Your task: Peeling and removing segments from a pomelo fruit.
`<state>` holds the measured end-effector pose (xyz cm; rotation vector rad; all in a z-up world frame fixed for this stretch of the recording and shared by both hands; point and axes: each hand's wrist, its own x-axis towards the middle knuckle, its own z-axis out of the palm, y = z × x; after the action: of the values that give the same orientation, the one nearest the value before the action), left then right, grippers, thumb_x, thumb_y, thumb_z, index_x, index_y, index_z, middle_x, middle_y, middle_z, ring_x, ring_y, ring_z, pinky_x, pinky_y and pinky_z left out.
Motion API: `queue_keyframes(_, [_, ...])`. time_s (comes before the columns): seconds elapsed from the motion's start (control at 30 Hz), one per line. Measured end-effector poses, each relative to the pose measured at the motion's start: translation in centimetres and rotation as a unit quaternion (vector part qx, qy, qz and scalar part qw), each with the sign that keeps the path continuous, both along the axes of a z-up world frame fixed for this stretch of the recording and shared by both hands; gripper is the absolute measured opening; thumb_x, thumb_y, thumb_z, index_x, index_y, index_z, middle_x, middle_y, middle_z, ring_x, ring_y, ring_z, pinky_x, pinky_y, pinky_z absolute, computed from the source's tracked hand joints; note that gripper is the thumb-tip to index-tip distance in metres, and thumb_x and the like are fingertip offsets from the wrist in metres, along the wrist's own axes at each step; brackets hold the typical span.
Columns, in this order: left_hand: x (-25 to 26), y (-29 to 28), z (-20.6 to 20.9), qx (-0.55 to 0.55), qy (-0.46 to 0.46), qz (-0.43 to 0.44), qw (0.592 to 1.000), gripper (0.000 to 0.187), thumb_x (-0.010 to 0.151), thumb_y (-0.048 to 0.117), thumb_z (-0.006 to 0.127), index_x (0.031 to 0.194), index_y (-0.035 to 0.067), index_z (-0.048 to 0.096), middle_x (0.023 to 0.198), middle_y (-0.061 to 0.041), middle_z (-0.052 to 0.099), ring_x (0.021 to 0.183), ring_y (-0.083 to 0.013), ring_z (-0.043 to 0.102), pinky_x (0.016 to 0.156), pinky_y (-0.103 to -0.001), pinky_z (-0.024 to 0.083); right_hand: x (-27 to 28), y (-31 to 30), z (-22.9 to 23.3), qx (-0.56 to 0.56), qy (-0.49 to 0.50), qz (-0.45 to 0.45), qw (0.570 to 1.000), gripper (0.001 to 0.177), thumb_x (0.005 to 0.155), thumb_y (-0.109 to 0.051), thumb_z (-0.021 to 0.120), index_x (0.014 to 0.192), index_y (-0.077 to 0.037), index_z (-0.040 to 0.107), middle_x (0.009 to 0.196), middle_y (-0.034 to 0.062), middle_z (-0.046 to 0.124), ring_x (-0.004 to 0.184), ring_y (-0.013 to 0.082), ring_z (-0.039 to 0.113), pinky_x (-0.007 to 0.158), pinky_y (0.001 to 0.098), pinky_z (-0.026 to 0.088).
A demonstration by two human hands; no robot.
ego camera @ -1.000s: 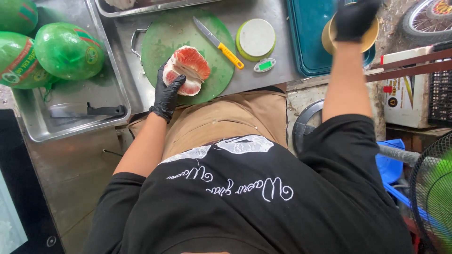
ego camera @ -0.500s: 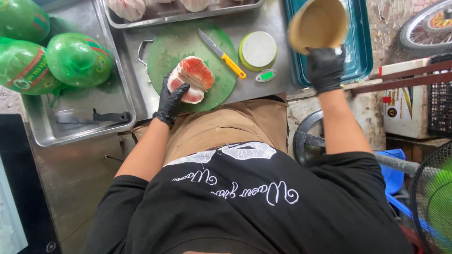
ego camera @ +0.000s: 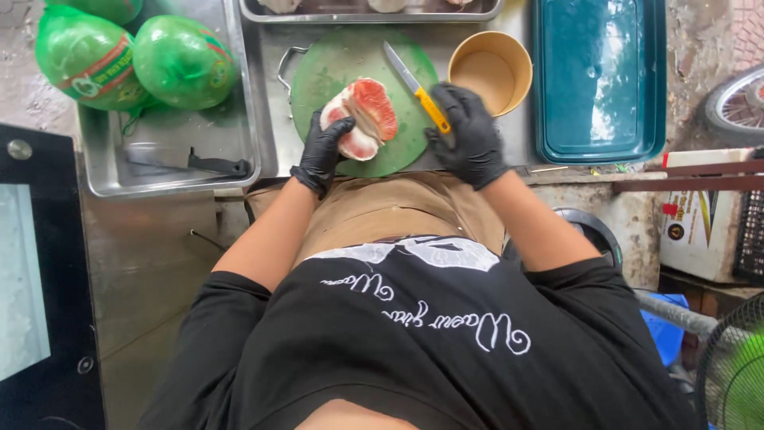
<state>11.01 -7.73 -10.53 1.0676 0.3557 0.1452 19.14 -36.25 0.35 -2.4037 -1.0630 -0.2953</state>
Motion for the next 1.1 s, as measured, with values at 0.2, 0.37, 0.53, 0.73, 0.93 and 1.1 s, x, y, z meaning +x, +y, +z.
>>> queue_keyframes(0.2, [0.0,-4.1,7.2,-0.035,-0.019,-0.009,0.999,0.07,0.082,0.008,0.073,0.144,0.005,0.041,0.133,-0.011,0.057,0.12,-0.0242,0.06,0.104,-0.041,0.052,-0.1,8.5,-0.5,0.245,0.053,0.071,0.965,0.073,0.104,-0.024,0.07,0.161,-0.002,0.03,0.159,0.0253,0.04,0.149,0.043,0.037,0.126,0.0511,0.027])
queue_keyframes(0.37, [-0.1,-5.3,13.1,0.173,-0.116,-0.068,0.976,0.089,0.083,-0.002,0.072,0.157,0.005,0.023,0.147,-0.012,0.046,0.136,-0.0222,0.05,0.117,-0.035,0.043,2.0,7.5,0.4,0.276,0.058,0.043,0.958,0.067,0.108,-0.02,0.068,0.164,-0.006,0.033,0.147,0.0179,0.048,0.139,0.0351,0.05,0.121,0.0451,0.039])
queue_keyframes(0.53, [1.1,-6.0,13.4,0.198,-0.106,-0.121,0.967,0.089,0.085,-0.002,0.072,0.157,0.004,0.02,0.145,-0.014,0.047,0.136,-0.0221,0.051,0.118,-0.035,0.043,2.8,5.7,3.1,0.23,-0.007,0.049,0.972,0.054,0.107,-0.012,0.068,0.155,-0.01,0.045,0.141,0.0187,0.054,0.13,0.038,0.058,0.112,0.0418,0.05])
queue_keyframes(0.73, [3.0,-7.4,12.5,0.174,-0.106,-0.16,0.966,0.083,0.085,-0.003,0.071,0.154,0.003,0.024,0.143,-0.013,0.05,0.134,-0.0217,0.053,0.117,-0.036,0.046,4.7,3.5,2.0,0.249,0.012,0.021,0.968,0.036,0.109,-0.008,0.059,0.144,-0.008,0.053,0.136,0.0169,0.063,0.124,0.0349,0.065,0.105,0.0373,0.053])
queue_keyframes(0.93, [5.8,-7.4,11.6,0.161,-0.096,-0.201,0.961,0.078,0.084,0.0,0.073,0.15,0.003,0.03,0.139,-0.011,0.053,0.13,-0.0205,0.055,0.113,-0.036,0.048,8.0,1.1,-2.4,0.355,0.092,0.05,0.929,0.029,0.116,-0.015,0.049,0.143,-0.006,0.056,0.139,0.013,0.064,0.133,0.0257,0.062,0.116,0.0369,0.046])
queue_keyframes(1.1, [8.2,-6.2,12.5,0.198,-0.092,-0.268,0.938,0.071,0.087,0.009,0.075,0.147,0.005,0.038,0.133,-0.009,0.058,0.121,-0.019,0.059,0.101,-0.034,0.054,11.8,-0.9,-7.3,0.452,0.179,0.064,0.872,0.033,0.117,-0.021,0.045,0.144,-0.006,0.056,0.142,0.0087,0.062,0.136,0.0186,0.056,0.121,0.0351,0.041])
